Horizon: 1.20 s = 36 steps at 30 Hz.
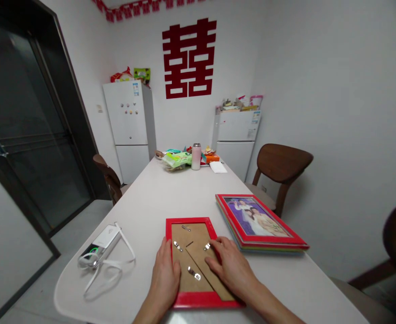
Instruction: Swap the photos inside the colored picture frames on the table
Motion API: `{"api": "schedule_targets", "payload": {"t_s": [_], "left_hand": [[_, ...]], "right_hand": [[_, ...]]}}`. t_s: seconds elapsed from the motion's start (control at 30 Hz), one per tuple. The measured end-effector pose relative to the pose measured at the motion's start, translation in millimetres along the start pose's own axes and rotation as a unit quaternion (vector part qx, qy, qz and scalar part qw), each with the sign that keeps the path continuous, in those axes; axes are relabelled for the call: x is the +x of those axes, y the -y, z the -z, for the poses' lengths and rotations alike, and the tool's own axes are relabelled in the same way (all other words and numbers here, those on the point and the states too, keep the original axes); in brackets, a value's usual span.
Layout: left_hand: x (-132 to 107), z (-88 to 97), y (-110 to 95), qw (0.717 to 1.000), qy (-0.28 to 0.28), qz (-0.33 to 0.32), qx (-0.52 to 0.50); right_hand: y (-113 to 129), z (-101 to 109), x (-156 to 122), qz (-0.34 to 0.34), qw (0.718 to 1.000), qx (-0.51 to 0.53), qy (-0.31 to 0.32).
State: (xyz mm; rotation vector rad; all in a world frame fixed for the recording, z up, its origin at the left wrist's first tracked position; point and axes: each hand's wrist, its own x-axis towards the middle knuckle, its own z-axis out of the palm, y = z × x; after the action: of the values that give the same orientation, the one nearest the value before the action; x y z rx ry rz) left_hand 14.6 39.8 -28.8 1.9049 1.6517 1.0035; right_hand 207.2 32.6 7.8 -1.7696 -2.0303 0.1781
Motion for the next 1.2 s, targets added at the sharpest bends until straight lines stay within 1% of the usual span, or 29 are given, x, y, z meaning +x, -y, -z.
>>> {"api": "schedule_targets", "payload": {"t_s": [0.1, 0.23, 0.33, 0.43, 0.53, 0.67, 0.73, 0.77, 0.8, 0.87, 0.93, 1.0, 1.1, 1.2], "left_hand": [[-2, -1.9, 0, 1.000, -0.002, 0.003, -0.007], [-2, -1.5, 1, 1.000, -0.004, 0.010, -0.026], [-2, -0.7, 0, 0.998, -0.005, 0.020, -0.052], [-1, 3.0, -3, 0.995, -0.004, 0.035, -0.093], [5, 13.1, -13, 0.987, -0.003, 0.056, -0.149], [14, 35.4, -29, 0.966, 0.011, 0.080, -0.245], [17, 48.4, -30, 0.951, 0.020, 0.101, -0.292], [17, 55.3, -28, 0.944, 0.020, 0.114, -0.310], [16, 62.7, -23, 0.937, 0.016, 0.128, -0.324], [14, 78.4, -8, 0.927, 0.003, 0.157, -0.340], [10, 94.0, 10, 0.922, -0.009, 0.183, -0.341], [7, 106.4, 27, 0.923, -0.016, 0.201, -0.329], [5, 114.0, 40, 0.934, -0.021, 0.212, -0.286], [4, 110.9, 44, 0.954, -0.043, 0.201, -0.220]], "right_hand": [[5, 1, -3, 0.026, 1.000, -0.009, 0.003], [18, 0, -11, 0.071, 0.996, 0.013, 0.056], [21, 0, -10, 0.060, 0.996, 0.031, 0.064], [20, 8, -3, 0.048, 0.995, 0.063, 0.060], [23, 21, 3, 0.052, 0.994, 0.070, 0.062], [44, 34, 1, 0.069, 0.993, 0.085, 0.043], [53, 35, -1, 0.091, 0.987, 0.123, 0.047], [54, 34, -1, 0.100, 0.984, 0.142, 0.050], [52, 32, -1, 0.099, 0.982, 0.153, 0.047], [38, 27, 0, 0.070, 0.987, 0.140, 0.025], [16, 21, 1, 0.015, 0.996, 0.085, 0.004], [-5, 13, 1, -0.031, 0.999, 0.029, 0.013], [-20, 4, -1, -0.058, 0.998, -0.004, 0.039], [-20, 0, 1, -0.060, 0.998, 0.007, 0.033]]}}
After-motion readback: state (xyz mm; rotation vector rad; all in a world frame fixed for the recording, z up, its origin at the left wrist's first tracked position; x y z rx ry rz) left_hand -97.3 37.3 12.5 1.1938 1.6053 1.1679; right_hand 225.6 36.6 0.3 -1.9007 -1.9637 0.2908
